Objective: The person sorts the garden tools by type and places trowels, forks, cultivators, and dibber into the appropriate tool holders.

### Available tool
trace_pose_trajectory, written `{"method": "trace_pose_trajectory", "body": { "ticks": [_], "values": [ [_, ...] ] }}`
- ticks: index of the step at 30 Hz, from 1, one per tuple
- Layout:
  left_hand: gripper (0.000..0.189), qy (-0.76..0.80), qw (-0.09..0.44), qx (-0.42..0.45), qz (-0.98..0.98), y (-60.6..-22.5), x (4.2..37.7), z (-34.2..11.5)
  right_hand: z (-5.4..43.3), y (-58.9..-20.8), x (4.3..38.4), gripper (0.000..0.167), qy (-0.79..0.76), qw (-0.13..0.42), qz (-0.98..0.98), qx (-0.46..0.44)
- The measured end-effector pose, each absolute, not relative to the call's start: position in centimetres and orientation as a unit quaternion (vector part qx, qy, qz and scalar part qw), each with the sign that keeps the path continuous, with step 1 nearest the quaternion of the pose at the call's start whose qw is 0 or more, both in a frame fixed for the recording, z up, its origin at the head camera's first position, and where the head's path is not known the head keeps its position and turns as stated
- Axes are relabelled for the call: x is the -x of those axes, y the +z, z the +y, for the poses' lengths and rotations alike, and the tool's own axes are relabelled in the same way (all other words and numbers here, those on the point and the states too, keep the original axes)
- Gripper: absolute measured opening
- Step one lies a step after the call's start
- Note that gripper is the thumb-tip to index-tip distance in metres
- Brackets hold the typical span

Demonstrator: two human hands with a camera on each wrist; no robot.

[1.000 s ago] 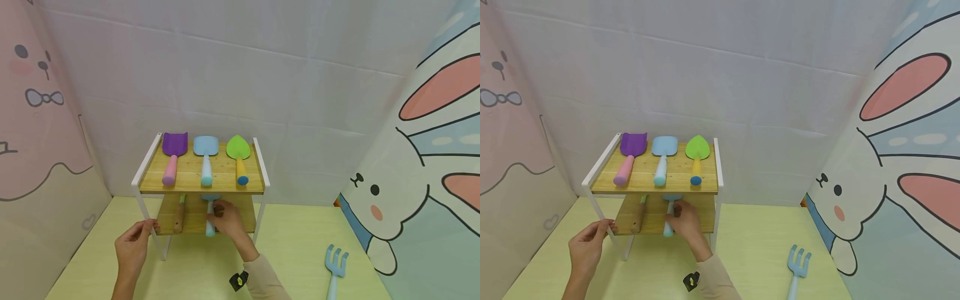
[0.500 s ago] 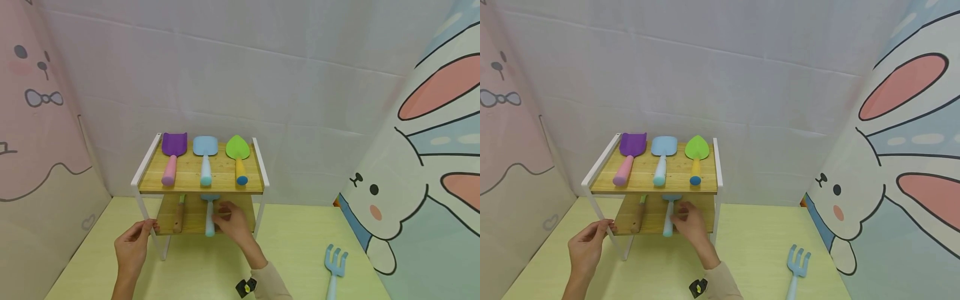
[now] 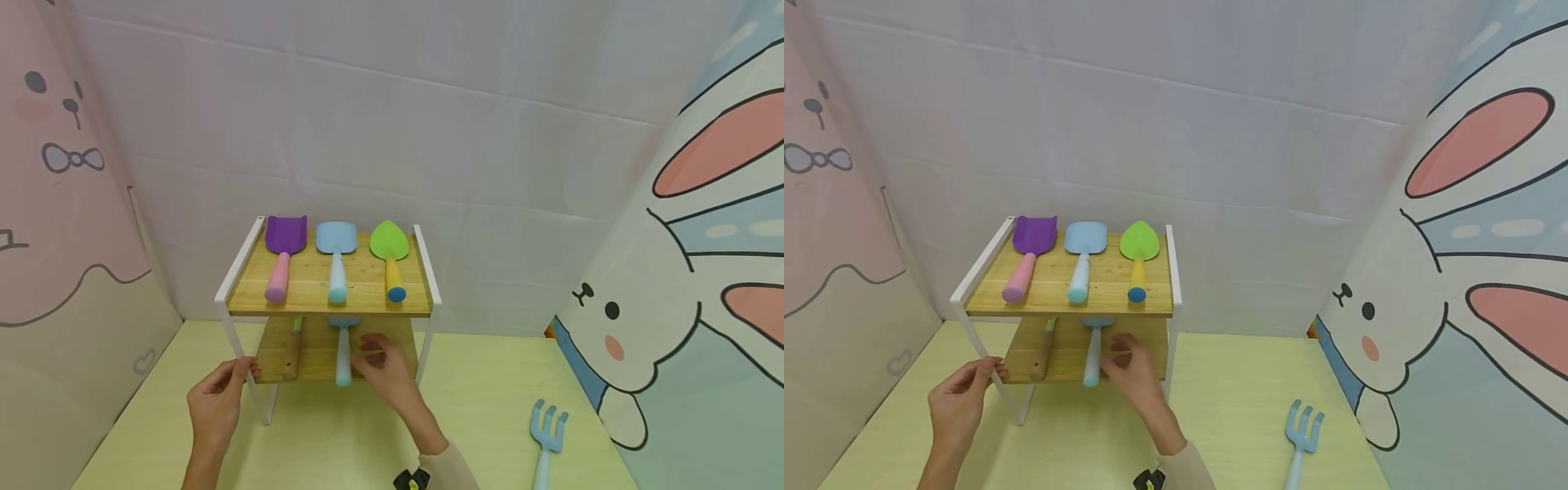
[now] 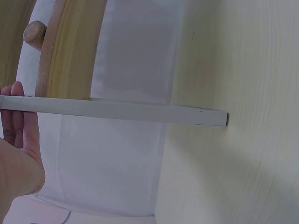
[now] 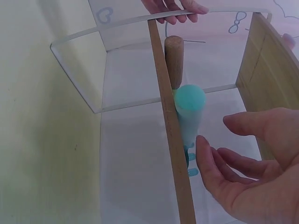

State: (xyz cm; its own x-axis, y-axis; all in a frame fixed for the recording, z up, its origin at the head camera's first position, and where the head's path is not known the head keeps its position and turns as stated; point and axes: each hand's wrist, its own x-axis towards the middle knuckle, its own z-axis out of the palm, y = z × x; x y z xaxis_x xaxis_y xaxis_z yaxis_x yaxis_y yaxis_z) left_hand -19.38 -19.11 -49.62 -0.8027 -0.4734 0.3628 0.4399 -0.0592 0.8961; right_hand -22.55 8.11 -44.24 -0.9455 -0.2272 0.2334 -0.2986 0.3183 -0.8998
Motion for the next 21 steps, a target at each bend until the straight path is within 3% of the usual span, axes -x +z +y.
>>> {"method": "trace_pose_trajectory", "body": {
  "ticks": [21],
  "values": [
    [0.012, -0.730, 0.315, -0.004, -0.606, -49.8, 19.4, -19.2, 9.7, -45.8, 20.6, 0.036, 0.616, 0.060, -0.762, -0.192]
  ]
}}
